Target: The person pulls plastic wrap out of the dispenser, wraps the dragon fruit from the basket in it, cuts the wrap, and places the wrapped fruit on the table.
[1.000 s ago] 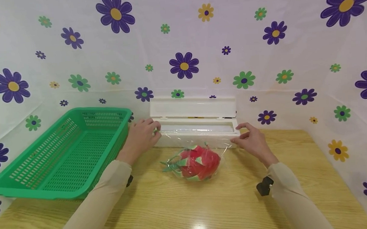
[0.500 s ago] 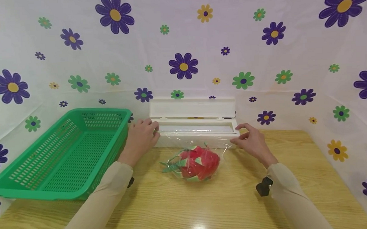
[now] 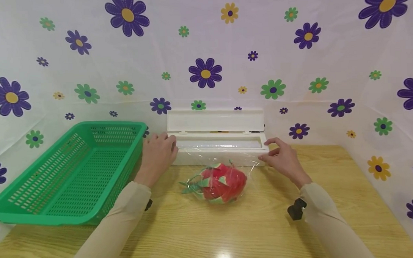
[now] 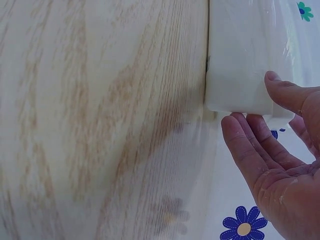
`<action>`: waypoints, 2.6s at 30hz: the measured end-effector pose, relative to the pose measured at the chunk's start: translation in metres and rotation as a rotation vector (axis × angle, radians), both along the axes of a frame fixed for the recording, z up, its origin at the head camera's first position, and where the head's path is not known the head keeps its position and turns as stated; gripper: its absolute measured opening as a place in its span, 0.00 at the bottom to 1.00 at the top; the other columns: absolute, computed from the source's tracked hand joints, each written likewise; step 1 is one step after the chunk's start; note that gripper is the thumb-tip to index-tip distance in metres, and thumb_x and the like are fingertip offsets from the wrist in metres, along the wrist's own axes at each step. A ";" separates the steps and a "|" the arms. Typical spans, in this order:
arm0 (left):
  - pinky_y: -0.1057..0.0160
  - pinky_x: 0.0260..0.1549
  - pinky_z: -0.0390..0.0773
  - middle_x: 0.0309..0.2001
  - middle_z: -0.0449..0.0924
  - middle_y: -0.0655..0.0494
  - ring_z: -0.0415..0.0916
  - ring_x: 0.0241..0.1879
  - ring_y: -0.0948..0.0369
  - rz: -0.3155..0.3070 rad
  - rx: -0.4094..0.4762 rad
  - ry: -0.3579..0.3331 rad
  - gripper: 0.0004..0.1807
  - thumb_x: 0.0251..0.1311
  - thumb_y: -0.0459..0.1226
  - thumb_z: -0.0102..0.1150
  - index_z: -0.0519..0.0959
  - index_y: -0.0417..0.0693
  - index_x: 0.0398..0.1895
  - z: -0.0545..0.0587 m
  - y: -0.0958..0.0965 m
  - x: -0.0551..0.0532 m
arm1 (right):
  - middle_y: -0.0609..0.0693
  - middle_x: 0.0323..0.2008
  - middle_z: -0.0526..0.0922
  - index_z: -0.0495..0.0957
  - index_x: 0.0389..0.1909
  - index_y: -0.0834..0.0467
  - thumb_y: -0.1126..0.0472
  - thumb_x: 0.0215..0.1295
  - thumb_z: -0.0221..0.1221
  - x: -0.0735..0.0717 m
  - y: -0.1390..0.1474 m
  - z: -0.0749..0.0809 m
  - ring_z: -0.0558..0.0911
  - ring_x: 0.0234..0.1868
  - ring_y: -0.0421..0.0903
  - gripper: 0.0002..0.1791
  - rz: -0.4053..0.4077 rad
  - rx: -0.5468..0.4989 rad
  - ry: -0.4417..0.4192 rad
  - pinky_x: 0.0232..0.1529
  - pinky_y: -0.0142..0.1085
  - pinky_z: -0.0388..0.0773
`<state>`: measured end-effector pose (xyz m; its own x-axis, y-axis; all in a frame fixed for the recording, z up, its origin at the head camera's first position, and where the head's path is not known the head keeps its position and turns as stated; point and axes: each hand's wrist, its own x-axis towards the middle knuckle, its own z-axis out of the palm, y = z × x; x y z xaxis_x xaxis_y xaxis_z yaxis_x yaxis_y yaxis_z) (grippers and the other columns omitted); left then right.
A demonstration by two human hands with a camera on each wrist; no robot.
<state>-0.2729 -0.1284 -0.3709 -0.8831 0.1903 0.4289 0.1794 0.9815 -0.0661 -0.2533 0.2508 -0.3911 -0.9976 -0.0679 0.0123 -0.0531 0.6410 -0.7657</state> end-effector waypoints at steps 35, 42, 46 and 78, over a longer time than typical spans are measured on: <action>0.44 0.45 0.78 0.51 0.79 0.45 0.76 0.48 0.46 -0.037 0.106 -0.091 0.22 0.72 0.56 0.53 0.81 0.49 0.50 -0.004 -0.011 0.011 | 0.70 0.57 0.79 0.66 0.69 0.59 0.49 0.67 0.67 0.001 0.000 0.002 0.85 0.48 0.57 0.35 -0.005 -0.008 -0.002 0.46 0.42 0.87; 0.46 0.44 0.79 0.47 0.79 0.46 0.77 0.46 0.48 -0.181 0.186 -0.075 0.22 0.74 0.56 0.52 0.85 0.49 0.46 -0.007 -0.017 0.017 | 0.71 0.56 0.79 0.66 0.70 0.59 0.50 0.67 0.68 0.001 0.000 0.001 0.87 0.41 0.52 0.36 -0.007 -0.029 -0.008 0.45 0.42 0.88; 0.48 0.47 0.79 0.47 0.79 0.48 0.77 0.47 0.50 -0.253 0.208 -0.106 0.21 0.70 0.57 0.58 0.85 0.51 0.46 -0.009 -0.018 0.020 | 0.71 0.56 0.79 0.66 0.70 0.59 0.51 0.67 0.68 0.001 -0.001 0.000 0.88 0.41 0.52 0.36 -0.007 -0.035 -0.004 0.44 0.42 0.88; 0.54 0.48 0.77 0.43 0.82 0.50 0.79 0.45 0.55 -0.363 0.688 -0.426 0.14 0.75 0.43 0.53 0.84 0.45 0.45 0.004 -0.005 0.027 | 0.52 0.53 0.87 0.80 0.58 0.57 0.65 0.65 0.67 0.044 -0.033 0.038 0.86 0.49 0.51 0.20 0.406 0.155 0.540 0.44 0.42 0.87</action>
<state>-0.2458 -0.1336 -0.3674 -0.9292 0.3110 0.1999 0.3622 0.6573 0.6609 -0.2098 0.2181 -0.3532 -0.7495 -0.4758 0.4603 -0.6601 0.5897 -0.4654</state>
